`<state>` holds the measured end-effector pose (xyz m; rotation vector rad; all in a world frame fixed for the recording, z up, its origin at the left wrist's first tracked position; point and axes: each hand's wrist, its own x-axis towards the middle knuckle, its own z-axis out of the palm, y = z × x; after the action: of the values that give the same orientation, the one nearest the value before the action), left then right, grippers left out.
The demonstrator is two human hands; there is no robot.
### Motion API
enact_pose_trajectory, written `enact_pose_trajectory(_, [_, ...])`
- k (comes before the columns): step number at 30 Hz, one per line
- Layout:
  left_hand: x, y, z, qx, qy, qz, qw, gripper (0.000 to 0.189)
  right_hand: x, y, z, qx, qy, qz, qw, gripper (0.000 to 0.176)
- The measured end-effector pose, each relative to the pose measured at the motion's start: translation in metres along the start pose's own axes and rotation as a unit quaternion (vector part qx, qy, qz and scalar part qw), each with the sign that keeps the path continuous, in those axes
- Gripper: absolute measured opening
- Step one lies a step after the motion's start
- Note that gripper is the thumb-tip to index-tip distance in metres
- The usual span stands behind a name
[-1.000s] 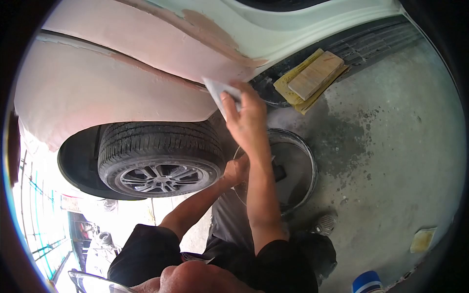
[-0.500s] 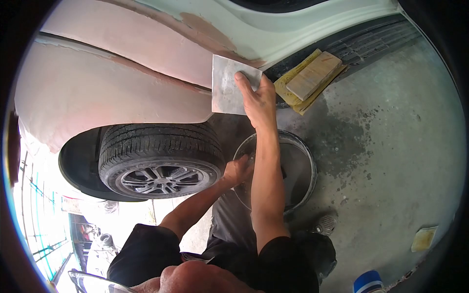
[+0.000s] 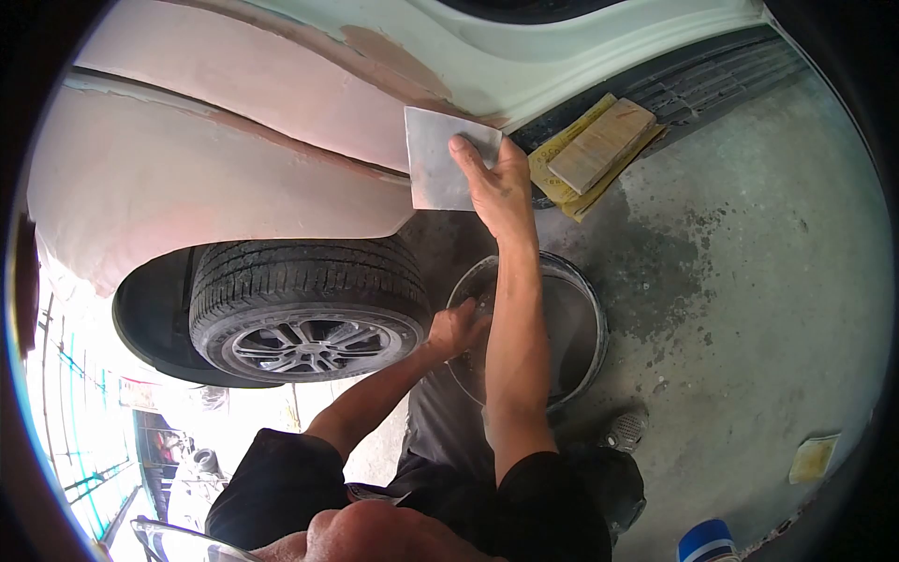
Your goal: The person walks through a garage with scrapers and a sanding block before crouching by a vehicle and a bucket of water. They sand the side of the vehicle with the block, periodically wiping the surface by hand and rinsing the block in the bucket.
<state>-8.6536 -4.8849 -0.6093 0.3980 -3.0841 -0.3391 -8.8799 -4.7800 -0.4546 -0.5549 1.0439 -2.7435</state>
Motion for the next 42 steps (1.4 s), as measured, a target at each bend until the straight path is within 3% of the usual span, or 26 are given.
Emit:
enact_pose_trajectory(5, [0.001, 0.002, 0.000, 0.007, -0.007, -0.008, 1.000, 0.039, 0.002, -0.020, -0.009, -0.096, -0.039, -0.010, 0.995, 0.034])
enact_pose_trajectory(11, [-0.003, 0.001, -0.002, 0.000, -0.043, -0.066, 0.997, 0.045, -0.019, -0.048, -0.018, -0.219, -0.154, -0.060, 0.962, 0.024])
enact_pose_trajectory(12, [0.002, 0.010, -0.014, 0.019, -0.111, -0.137, 0.984, 0.051, -0.018, -0.051, -0.014, -0.242, -0.199, -0.011, 0.950, 0.025])
enact_pose_trajectory(13, [0.002, 0.001, -0.013, 0.037, -0.150, -0.138, 0.978, 0.054, -0.013, -0.051, -0.013, -0.273, -0.216, 0.051, 0.936, 0.026])
enact_pose_trajectory(14, [-0.001, -0.001, -0.010, 0.058, -0.145, -0.162, 0.974, 0.057, -0.002, -0.057, -0.012, -0.366, -0.239, -0.033, 0.899, 0.030])
enact_pose_trajectory(15, [-0.003, -0.024, 0.010, 0.059, -0.101, -0.113, 0.987, 0.058, 0.007, -0.062, -0.013, -0.366, -0.220, -0.136, 0.894, 0.032])
enact_pose_trajectory(16, [0.001, -0.018, 0.009, 0.027, -0.038, -0.086, 0.995, 0.053, 0.019, -0.070, -0.021, -0.423, -0.218, -0.188, 0.859, 0.036])
enact_pose_trajectory(17, [0.007, -0.002, 0.000, -0.008, -0.051, -0.135, 0.990, 0.046, 0.027, -0.082, -0.029, -0.476, -0.198, -0.211, 0.830, 0.036])
enact_pose_trajectory(19, [-0.005, -0.023, 0.008, -0.065, 0.018, -0.025, 0.997, 0.046, 0.031, -0.118, -0.052, -0.576, -0.241, -0.172, 0.762, 0.039])
enact_pose_trajectory(21, [-0.004, -0.022, 0.010, -0.084, 0.059, 0.027, 0.994, 0.047, 0.010, -0.158, -0.102, -0.661, -0.226, -0.085, 0.710, 0.040])
enact_pose_trajectory(22, [-0.005, -0.019, 0.007, -0.092, 0.086, 0.047, 0.991, 0.048, -0.014, -0.168, -0.138, -0.647, -0.149, -0.103, 0.741, 0.040])
enact_pose_trajectory(23, [-0.006, -0.014, 0.006, -0.101, 0.091, 0.057, 0.989, 0.048, -0.043, -0.192, -0.175, -0.681, -0.112, -0.058, 0.721, 0.043])
enact_pose_trajectory(24, [-0.007, -0.010, 0.003, -0.109, 0.098, 0.064, 0.987, 0.049, -0.080, -0.216, -0.208, -0.670, -0.057, 0.011, 0.740, 0.044])
enact_pose_trajectory(25, [-0.007, -0.008, -0.002, -0.114, 0.110, 0.070, 0.985, 0.050, -0.124, -0.222, -0.256, -0.683, 0.043, 0.016, 0.729, 0.041])
enact_pose_trajectory(27, [-0.006, -0.007, -0.004, -0.109, 0.095, 0.049, 0.988, 0.050, -0.233, -0.211, -0.362, -0.575, 0.290, 0.103, 0.758, 0.040])
enact_pose_trajectory(28, [-0.007, -0.010, -0.005, -0.104, 0.089, 0.036, 0.990, 0.051, -0.287, -0.207, -0.364, -0.635, 0.446, 0.097, 0.622, 0.041])
enact_pose_trajectory(29, [-0.009, -0.010, -0.005, -0.119, 0.098, 0.055, 0.987, 0.051, -0.335, -0.220, -0.385, -0.639, 0.431, 0.231, 0.594, 0.042])
enact_pose_trajectory(30, [-0.010, -0.005, -0.004, -0.130, 0.114, 0.065, 0.983, 0.052, -0.390, -0.222, -0.416, -0.554, 0.477, 0.358, 0.582, 0.052])
enact_pose_trajectory(31, [-0.011, -0.005, -0.005, -0.133, 0.140, 0.062, 0.979, 0.052, -0.462, -0.207, -0.476, -0.596, 0.476, 0.373, 0.529, 0.044])
enact_pose_trajectory(32, [-0.012, -0.007, -0.011, -0.098, -0.006, -0.062, 0.993, 0.052, -0.498, -0.216, -0.487, -0.550, 0.511, 0.352, 0.559, 0.044])
enact_pose_trajectory(33, [-0.012, -0.029, 0.003, -0.054, 0.000, -0.010, 0.998, 0.051, -0.526, -0.226, -0.486, -0.459, 0.548, 0.285, 0.638, 0.043])
enact_pose_trajectory(35, [-0.014, -0.027, 0.001, -0.067, 0.057, -0.015, 0.996, 0.044, -0.550, -0.253, -0.512, -0.231, 0.575, 0.145, 0.771, 0.043])
enact_pose_trajectory(37, [-0.015, -0.012, -0.020, -0.149, 0.068, -0.043, 0.986, 0.041, -0.536, -0.272, -0.535, -0.212, 0.673, 0.082, 0.704, 0.067])
enact_pose_trajectory(38, [-0.015, -0.015, -0.017, -0.160, 0.088, -0.041, 0.982, 0.040, -0.509, -0.280, -0.499, -0.051, 0.692, 0.067, 0.716, 0.079])
enact_pose_trajectory(40, [-0.015, -0.019, -0.016, -0.181, 0.104, -0.027, 0.978, 0.039, -0.500, -0.268, -0.506, -0.099, 0.718, 0.204, 0.658, 0.088])
enact_pose_trajectory(42, [-0.017, -0.019, -0.018, -0.195, 0.103, -0.019, 0.975, 0.038, -0.482, -0.237, -0.512, -0.190, 0.605, 0.259, 0.728, 0.082])
